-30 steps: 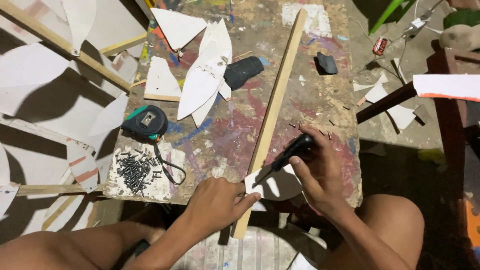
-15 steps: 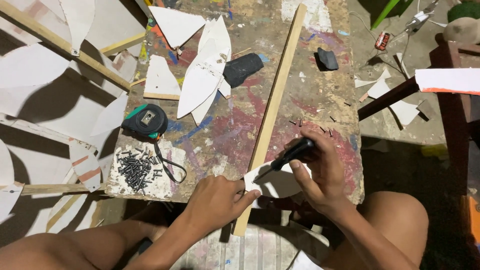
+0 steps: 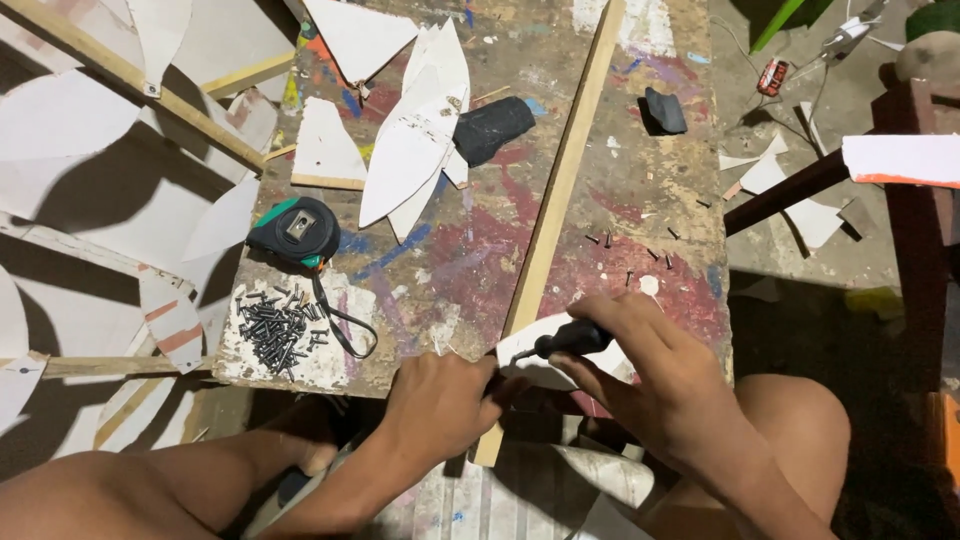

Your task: Sanding the edges of leaf-shaped components and attaching them to a wooden rod using a screwdriver and screws.

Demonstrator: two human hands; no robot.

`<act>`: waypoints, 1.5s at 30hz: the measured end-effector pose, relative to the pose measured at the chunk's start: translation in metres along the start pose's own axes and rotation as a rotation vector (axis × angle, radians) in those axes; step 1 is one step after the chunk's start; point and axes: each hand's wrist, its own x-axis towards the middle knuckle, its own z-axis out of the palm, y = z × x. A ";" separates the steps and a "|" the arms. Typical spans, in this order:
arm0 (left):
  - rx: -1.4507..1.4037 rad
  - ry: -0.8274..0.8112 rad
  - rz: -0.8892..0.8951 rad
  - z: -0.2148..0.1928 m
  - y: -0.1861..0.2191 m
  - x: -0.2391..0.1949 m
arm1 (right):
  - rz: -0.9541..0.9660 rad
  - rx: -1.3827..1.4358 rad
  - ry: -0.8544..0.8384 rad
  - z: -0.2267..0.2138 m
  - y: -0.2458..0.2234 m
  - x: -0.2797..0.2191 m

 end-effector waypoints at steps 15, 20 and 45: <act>-0.023 0.045 -0.074 -0.007 0.012 -0.002 | -0.359 -0.782 -1.125 -0.013 -0.003 0.055; -0.130 -0.029 -0.095 0.004 0.013 -0.005 | -0.618 -0.697 -1.183 0.001 0.015 0.042; -0.634 0.014 -0.244 0.032 0.010 0.000 | 0.925 -0.476 -1.405 0.029 -0.010 0.131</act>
